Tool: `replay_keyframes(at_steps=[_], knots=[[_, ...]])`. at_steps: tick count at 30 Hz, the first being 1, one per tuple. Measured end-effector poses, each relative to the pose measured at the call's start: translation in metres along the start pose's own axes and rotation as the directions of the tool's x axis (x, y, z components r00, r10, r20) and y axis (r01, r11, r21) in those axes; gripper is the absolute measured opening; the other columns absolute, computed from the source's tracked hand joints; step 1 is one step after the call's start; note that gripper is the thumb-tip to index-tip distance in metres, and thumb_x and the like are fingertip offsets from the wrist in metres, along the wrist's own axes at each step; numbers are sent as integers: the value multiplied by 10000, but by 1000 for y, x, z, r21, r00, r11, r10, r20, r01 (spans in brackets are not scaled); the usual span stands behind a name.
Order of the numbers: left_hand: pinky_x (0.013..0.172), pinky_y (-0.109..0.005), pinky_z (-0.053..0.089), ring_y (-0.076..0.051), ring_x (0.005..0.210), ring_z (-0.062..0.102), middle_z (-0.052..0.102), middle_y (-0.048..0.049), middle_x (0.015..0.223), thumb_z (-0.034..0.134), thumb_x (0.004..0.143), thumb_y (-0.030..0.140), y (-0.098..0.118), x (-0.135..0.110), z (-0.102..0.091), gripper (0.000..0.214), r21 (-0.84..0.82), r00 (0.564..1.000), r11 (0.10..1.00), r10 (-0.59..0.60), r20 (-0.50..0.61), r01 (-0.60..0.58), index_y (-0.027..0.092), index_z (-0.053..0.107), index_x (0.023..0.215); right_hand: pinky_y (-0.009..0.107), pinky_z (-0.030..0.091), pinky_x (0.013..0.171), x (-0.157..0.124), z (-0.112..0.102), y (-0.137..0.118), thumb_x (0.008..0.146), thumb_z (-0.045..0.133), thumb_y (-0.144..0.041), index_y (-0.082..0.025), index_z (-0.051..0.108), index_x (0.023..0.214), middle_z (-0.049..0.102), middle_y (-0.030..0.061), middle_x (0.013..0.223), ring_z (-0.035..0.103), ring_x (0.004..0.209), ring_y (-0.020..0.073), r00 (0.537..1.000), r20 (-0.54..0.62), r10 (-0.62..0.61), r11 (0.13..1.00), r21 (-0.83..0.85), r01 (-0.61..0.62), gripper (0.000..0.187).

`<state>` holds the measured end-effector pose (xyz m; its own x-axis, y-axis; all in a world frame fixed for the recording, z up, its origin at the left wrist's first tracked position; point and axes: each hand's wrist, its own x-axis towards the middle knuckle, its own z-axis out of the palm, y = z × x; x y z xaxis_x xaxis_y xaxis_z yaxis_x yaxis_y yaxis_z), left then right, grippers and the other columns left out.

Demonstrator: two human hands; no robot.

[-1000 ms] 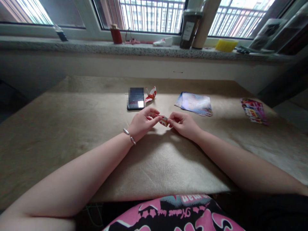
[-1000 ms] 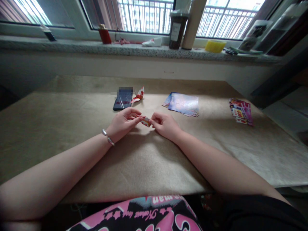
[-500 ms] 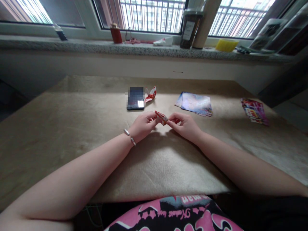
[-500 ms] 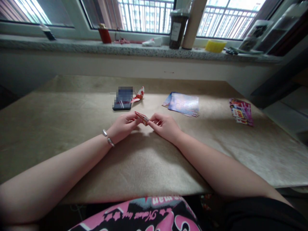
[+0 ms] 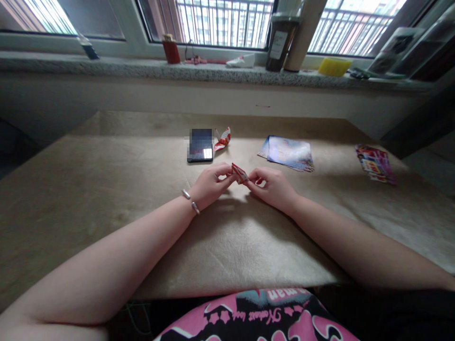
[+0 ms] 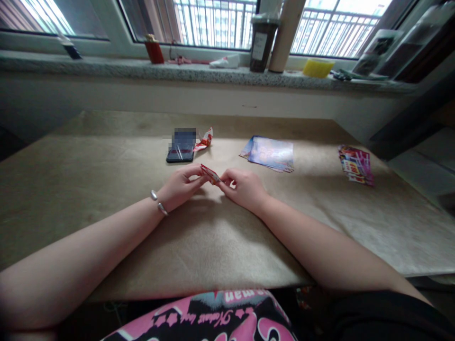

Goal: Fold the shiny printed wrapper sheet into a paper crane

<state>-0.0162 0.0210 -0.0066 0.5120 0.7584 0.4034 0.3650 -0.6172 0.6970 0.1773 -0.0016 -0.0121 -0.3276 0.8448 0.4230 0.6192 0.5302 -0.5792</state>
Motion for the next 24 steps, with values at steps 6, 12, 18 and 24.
replay_keyframes(at_steps=[6,12,18,24], knots=[[689,-230,480,-146,842,587,644,-58,904,527,853,381,2,-2,-1,263,-101,993,990,-92,76,99,158,649,918,237,427,567,-1,-1,2,800,573,-296,-178,610,718,642,17,685,547,601,113,999,-12,34,999,-7,-34,148],[750,-264,471,-144,838,578,645,-46,909,629,784,360,4,-2,0,258,-57,996,996,-62,67,66,166,650,951,247,440,585,-1,-1,2,798,573,-276,-173,610,731,647,27,701,557,619,122,1000,-7,26,1000,11,-26,128],[719,-268,451,-139,782,582,663,-40,866,552,840,293,1,-1,3,189,64,994,996,-73,78,68,157,650,929,237,431,569,1,1,-1,794,577,-291,-170,601,711,637,24,676,549,592,112,998,19,67,994,84,-69,148],[703,-261,427,-143,767,543,611,-40,824,498,847,201,1,1,1,131,218,992,974,29,120,-55,144,615,856,201,362,483,2,4,-1,781,573,-301,-174,569,713,585,-21,611,482,488,75,977,151,151,972,158,-175,144]])
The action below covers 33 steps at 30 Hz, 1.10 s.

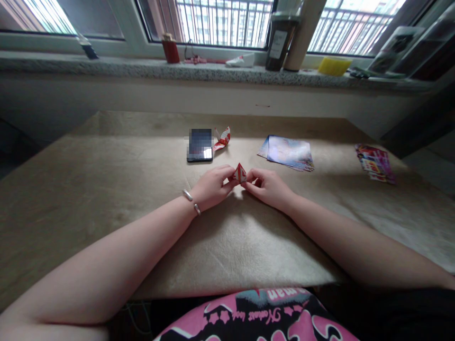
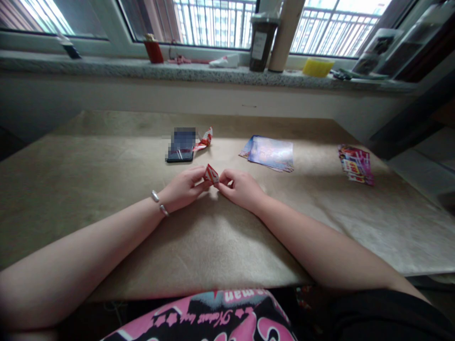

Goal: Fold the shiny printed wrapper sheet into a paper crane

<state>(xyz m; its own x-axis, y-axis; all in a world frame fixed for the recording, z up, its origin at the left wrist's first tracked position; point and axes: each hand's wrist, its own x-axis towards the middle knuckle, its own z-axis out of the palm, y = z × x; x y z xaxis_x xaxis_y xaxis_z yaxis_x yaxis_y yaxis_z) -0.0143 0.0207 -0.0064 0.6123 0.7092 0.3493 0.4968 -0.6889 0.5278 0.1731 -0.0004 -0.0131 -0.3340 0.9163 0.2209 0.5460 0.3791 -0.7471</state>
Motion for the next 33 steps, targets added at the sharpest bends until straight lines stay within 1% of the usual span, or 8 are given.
replay_keyframes(at_steps=[5,8,12,15,18,22,28,33], knots=[[657,-249,397,-137,723,511,572,-32,776,493,853,222,1,0,0,136,122,999,992,38,8,-38,144,597,813,211,348,525,-1,-2,2,775,568,-253,-179,562,691,581,-18,630,463,525,81,997,-21,-73,988,-141,69,112],[658,-238,401,-129,725,513,571,-28,773,529,840,240,2,0,0,126,65,1000,998,24,-6,-23,144,601,801,220,348,560,-2,-3,2,767,580,-240,-180,565,687,593,-1,668,481,581,98,990,-32,-136,955,-271,122,101],[662,-229,420,-124,746,533,588,-29,796,550,834,265,4,-1,-3,140,-71,999,997,3,-41,-6,153,630,810,223,339,565,-3,-3,2,765,589,-255,-182,576,697,596,5,678,484,590,103,991,-35,-130,928,-357,109,100],[712,-242,443,-128,783,561,624,-33,809,527,855,284,4,-1,-5,177,-167,998,986,-20,-57,10,163,650,816,223,338,569,-4,-3,2,764,585,-257,-184,585,698,600,4,678,490,591,103,993,-25,-119,924,-368,101,99],[791,-269,447,-135,833,573,651,-31,812,511,867,277,3,0,-7,186,-190,993,981,12,-115,-34,172,658,818,225,336,571,-4,-3,3,764,582,-268,-185,592,687,599,2,663,495,593,105,993,-14,-116,923,-372,103,113],[774,-266,454,-133,809,581,658,-33,806,528,854,259,4,-1,-8,161,-201,990,978,28,-136,-55,169,656,819,229,333,563,-4,-3,3,757,587,-270,-187,594,674,586,4,655,489,590,110,991,-1,-135,918,-376,125,117],[759,-273,465,-130,770,575,629,-35,771,507,856,253,8,-1,-8,182,-205,989,978,-59,-133,31,151,618,755,266,386,656,-4,-3,-3,814,551,-320,-204,609,742,622,28,713,528,736,159,964,38,-264,889,-380,258,149],[669,-244,491,-124,754,582,612,-42,804,489,860,267,0,-1,-2,174,-286,980,948,-175,-98,140,134,592,817,257,429,646,-5,-4,-1,842,521,-287,-199,586,899,614,23,804,537,683,119,979,-53,-198,967,-176,186,123]])
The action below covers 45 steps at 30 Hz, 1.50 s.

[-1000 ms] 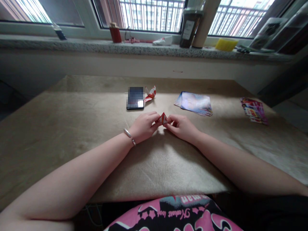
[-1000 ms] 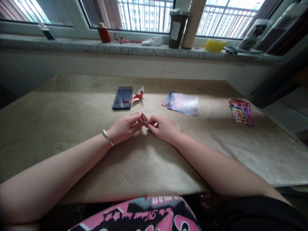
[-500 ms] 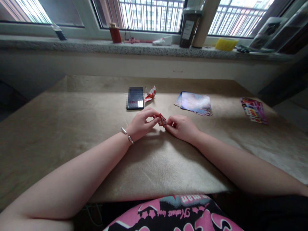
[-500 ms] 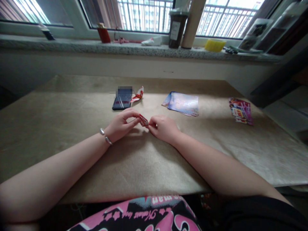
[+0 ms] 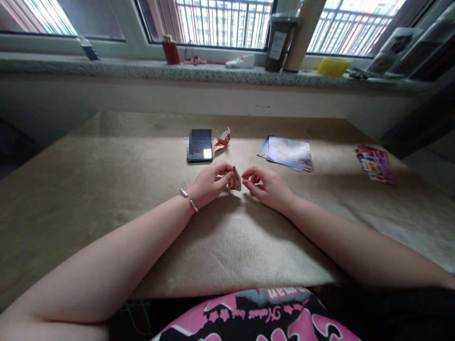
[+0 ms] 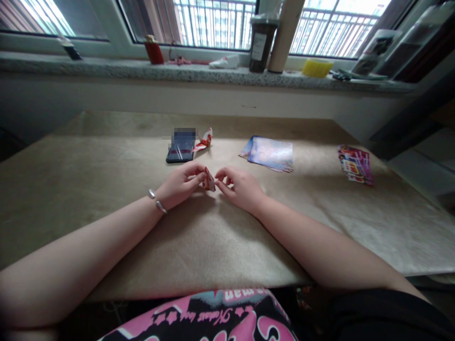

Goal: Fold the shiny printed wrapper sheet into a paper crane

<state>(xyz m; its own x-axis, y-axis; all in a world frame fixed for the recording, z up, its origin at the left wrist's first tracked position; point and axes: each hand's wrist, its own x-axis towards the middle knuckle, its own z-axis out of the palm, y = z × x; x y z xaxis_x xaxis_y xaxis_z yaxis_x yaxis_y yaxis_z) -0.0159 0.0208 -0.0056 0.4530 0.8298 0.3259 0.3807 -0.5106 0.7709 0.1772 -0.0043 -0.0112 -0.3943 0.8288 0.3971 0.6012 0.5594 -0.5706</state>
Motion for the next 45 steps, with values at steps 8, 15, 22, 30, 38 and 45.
replay_keyframes(at_steps=[8,15,22,30,38,45], knots=[[680,-253,481,-116,720,584,613,-37,784,525,844,256,-6,1,3,156,-12,999,1000,6,52,-6,130,618,836,246,455,642,1,4,5,822,533,-196,-197,585,874,611,8,783,548,703,108,998,-33,-45,982,182,50,74],[655,-237,456,-103,694,554,590,-20,765,548,821,216,-5,2,3,113,6,998,1000,16,65,-17,138,629,809,248,452,617,3,4,3,797,565,-228,-185,614,890,627,6,734,559,663,107,995,-32,96,960,267,-84,114],[652,-237,468,-103,691,560,603,-25,752,539,829,226,-5,1,4,127,-36,997,999,0,81,3,135,627,814,243,446,598,4,6,4,769,597,-264,-182,599,846,622,-4,702,550,625,97,990,-32,139,933,340,-120,113],[658,-241,464,-102,682,558,605,-25,754,549,828,231,-3,1,4,128,-17,996,1000,7,89,-6,133,630,820,253,437,583,5,6,4,755,610,-305,-178,596,795,606,-1,692,517,598,97,985,5,174,901,404,-161,134],[655,-234,465,-101,690,560,603,-23,751,544,821,237,-4,0,4,128,-2,995,999,40,96,-40,141,628,815,253,430,581,5,4,4,759,609,-331,-178,606,797,623,8,714,531,616,106,982,38,187,899,396,-186,158],[643,-223,478,-94,680,570,602,-20,757,548,815,239,2,0,4,125,-53,992,998,26,126,-19,139,620,789,236,398,562,5,4,3,758,575,-284,-177,583,777,574,-15,660,494,591,96,979,70,190,889,410,-202,109]])
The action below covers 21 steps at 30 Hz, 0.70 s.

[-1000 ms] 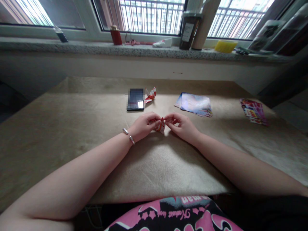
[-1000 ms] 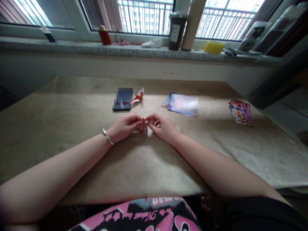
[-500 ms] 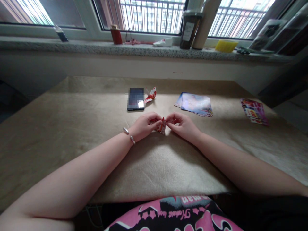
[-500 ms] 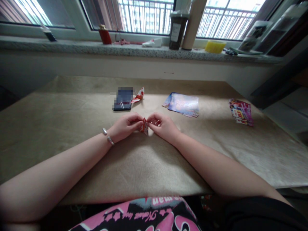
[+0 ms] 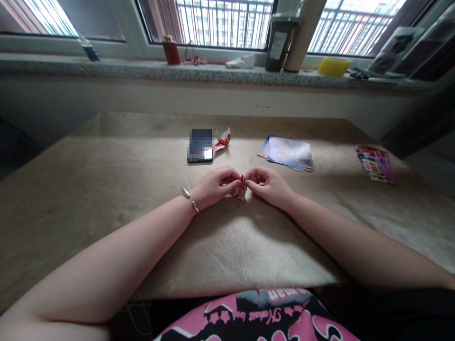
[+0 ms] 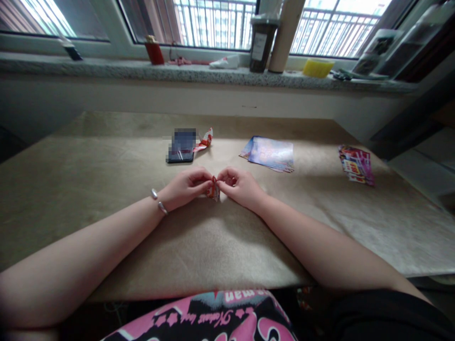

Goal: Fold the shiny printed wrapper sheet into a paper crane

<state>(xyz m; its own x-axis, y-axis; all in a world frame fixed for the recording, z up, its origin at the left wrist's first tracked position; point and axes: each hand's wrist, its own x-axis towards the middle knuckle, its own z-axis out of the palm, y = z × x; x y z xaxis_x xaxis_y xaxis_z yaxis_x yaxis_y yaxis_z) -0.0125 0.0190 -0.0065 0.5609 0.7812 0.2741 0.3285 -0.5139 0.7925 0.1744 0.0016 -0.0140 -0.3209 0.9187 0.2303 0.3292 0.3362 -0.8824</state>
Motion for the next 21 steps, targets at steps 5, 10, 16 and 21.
replay_keyframes(at_steps=[5,10,16,21], knots=[[615,-212,496,-89,661,598,601,-19,766,527,815,227,3,0,2,108,-151,999,987,-44,28,48,130,573,801,215,373,528,-1,2,-1,738,550,-244,-184,531,753,514,-41,636,457,555,79,1000,6,17,998,67,-17,65],[532,-189,453,-79,575,563,574,11,657,506,805,203,-1,-1,5,61,-236,995,968,-79,53,89,143,521,810,211,362,506,0,3,-1,721,551,-242,-187,510,749,509,-42,642,448,543,76,999,6,32,991,130,-32,74],[494,-190,426,-81,525,535,553,21,604,481,837,249,-3,-2,11,97,-230,990,964,-118,72,131,157,476,805,213,379,521,2,5,3,724,582,-267,-201,501,812,540,-36,671,482,570,81,1000,17,7,977,212,-11,137],[471,-176,421,-75,522,538,557,21,661,508,830,263,-4,-1,13,115,-278,990,950,-133,45,141,161,463,856,216,385,529,2,6,4,721,586,-246,-206,520,883,579,-22,721,498,587,82,999,33,-1,971,240,-7,179]])
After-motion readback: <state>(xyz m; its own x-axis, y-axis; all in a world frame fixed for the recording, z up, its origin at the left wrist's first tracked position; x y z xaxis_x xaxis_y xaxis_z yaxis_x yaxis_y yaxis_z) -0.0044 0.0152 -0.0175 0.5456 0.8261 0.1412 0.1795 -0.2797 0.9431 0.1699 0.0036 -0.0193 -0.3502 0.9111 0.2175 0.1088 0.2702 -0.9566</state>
